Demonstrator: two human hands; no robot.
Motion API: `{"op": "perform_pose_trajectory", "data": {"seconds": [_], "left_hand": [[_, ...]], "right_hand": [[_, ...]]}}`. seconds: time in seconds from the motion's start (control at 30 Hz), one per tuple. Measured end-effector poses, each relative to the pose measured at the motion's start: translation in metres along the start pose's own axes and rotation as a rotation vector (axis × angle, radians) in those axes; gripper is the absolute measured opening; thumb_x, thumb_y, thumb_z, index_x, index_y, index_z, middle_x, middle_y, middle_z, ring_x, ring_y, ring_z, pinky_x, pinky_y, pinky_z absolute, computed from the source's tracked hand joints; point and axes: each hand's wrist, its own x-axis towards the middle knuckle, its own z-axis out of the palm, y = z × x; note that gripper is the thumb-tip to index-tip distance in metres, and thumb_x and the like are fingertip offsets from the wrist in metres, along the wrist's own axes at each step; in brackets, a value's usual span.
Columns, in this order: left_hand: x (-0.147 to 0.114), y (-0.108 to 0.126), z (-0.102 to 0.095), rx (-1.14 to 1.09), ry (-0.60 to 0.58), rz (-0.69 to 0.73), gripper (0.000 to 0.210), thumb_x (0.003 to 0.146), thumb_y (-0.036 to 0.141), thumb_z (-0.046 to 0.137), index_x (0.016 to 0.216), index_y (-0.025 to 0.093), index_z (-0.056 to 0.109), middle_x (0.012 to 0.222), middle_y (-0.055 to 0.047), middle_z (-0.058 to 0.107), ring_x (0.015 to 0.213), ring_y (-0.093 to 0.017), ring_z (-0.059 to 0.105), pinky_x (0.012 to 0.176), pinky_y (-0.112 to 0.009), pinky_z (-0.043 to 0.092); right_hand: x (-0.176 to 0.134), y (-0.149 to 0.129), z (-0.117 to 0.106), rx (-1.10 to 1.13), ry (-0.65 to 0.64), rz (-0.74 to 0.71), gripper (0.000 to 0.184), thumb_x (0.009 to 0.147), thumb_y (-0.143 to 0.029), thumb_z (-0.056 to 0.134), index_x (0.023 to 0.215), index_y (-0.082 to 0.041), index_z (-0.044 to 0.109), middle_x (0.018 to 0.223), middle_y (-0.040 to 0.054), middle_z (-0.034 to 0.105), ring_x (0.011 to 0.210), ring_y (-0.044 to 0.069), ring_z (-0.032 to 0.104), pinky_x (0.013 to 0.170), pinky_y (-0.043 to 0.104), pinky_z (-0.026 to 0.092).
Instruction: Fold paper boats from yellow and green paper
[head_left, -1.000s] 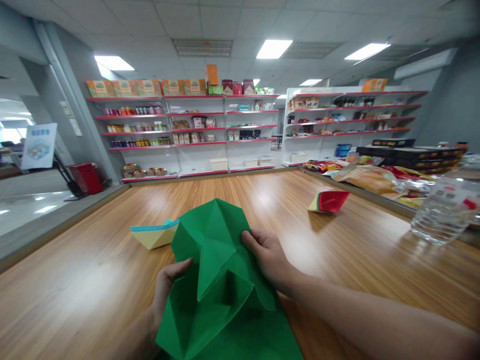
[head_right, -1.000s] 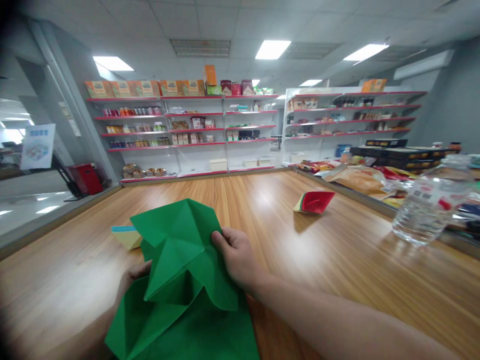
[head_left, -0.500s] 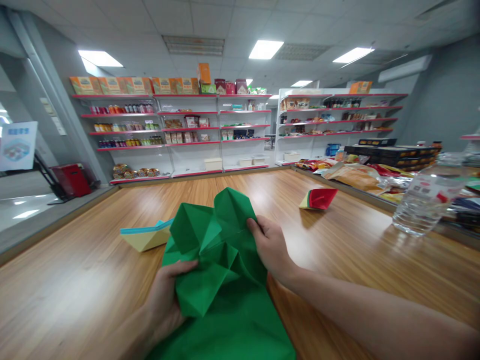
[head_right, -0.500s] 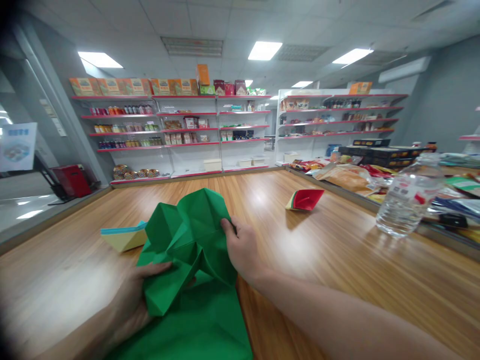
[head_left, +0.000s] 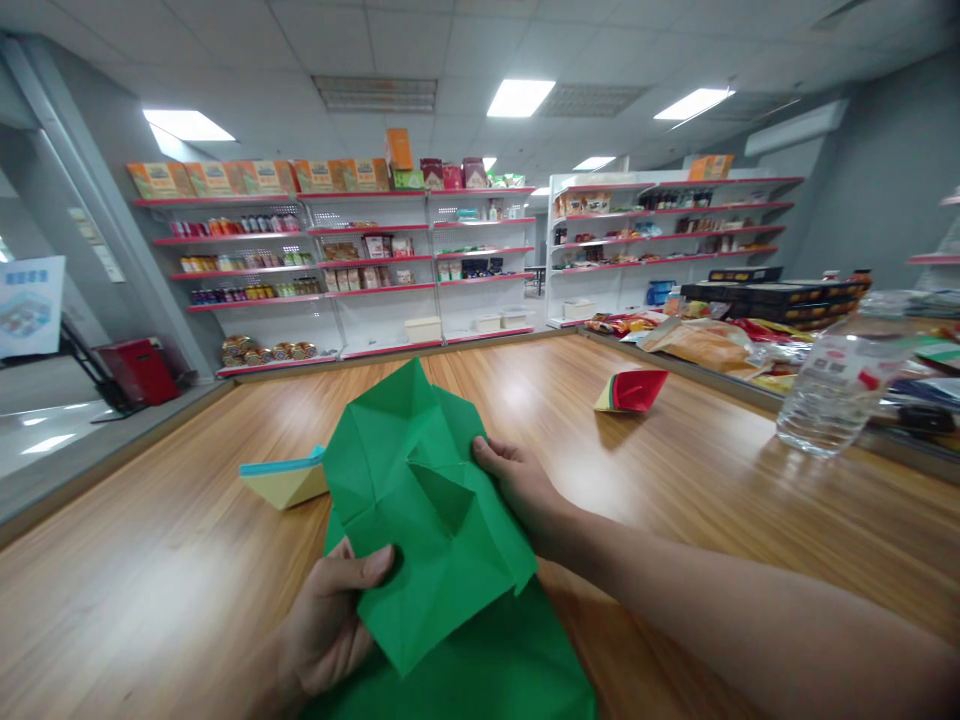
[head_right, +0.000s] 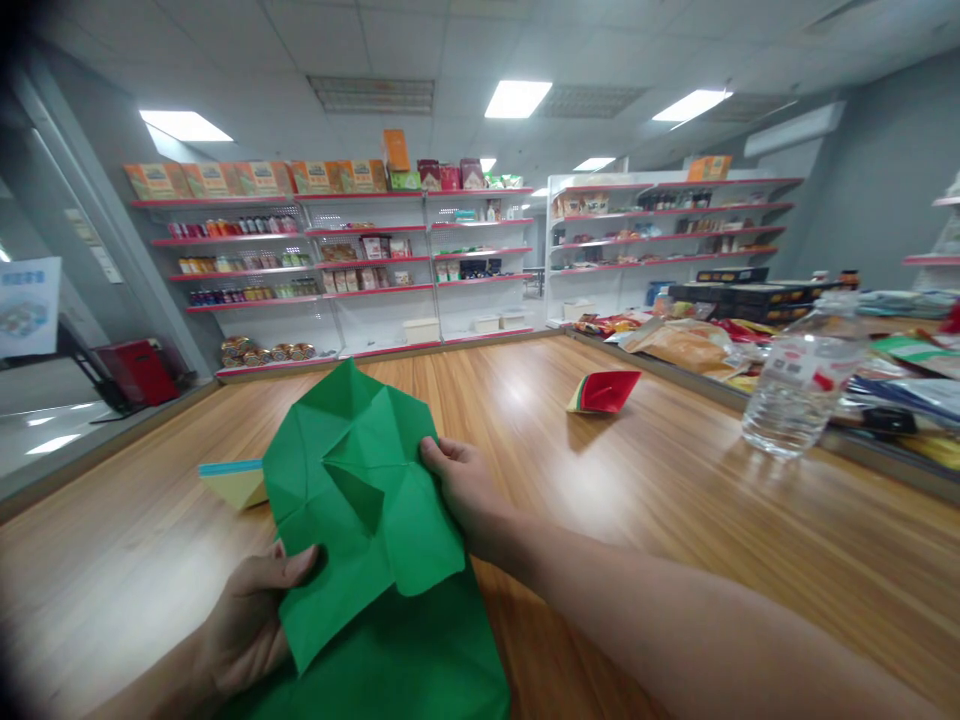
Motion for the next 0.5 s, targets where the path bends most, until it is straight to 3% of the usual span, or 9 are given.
{"op": "perform_pose_trajectory", "data": {"seconds": [0.17,0.3,0.4,0.5], "left_hand": [[0.000,0.004,-0.004,-0.013,0.100,0.060,0.049,0.074,0.007,0.058,0.121,0.021,0.056,0.105,-0.008,0.070,0.112,-0.031,0.054,0.103,-0.048,0.036],[0.003,0.011,0.003,-0.003,0.285,0.097,0.045,0.068,0.008,0.061,0.112,0.018,0.061,0.099,-0.009,0.071,0.103,-0.033,0.061,0.094,-0.050,0.045],[0.011,0.019,0.005,0.049,0.394,0.222,0.022,0.076,0.012,0.056,0.097,0.016,0.064,0.087,-0.008,0.072,0.083,-0.025,0.068,0.076,-0.038,0.056],[0.017,0.024,-0.001,0.164,0.400,0.305,0.008,0.079,0.014,0.057,0.084,0.014,0.064,0.065,-0.002,0.068,0.053,-0.014,0.064,0.052,-0.023,0.054]], "right_hand": [[0.013,-0.015,-0.022,-0.156,0.144,-0.115,0.032,0.075,-0.047,0.063,0.086,-0.017,0.067,0.077,0.0050,0.069,0.068,0.020,0.063,0.067,0.032,0.049],[0.022,-0.034,-0.042,-0.404,0.211,-0.271,0.035,0.074,-0.051,0.061,0.075,-0.017,0.064,0.063,0.0002,0.062,0.057,0.015,0.054,0.053,0.026,0.042],[0.021,-0.048,-0.045,-0.656,0.131,-0.279,0.039,0.075,-0.054,0.057,0.071,-0.015,0.062,0.057,-0.0018,0.056,0.050,0.012,0.046,0.047,0.024,0.034],[0.019,-0.060,-0.041,-0.957,0.049,-0.299,0.042,0.079,-0.053,0.051,0.067,-0.015,0.060,0.054,-0.0029,0.049,0.048,0.010,0.040,0.046,0.023,0.027]]}}
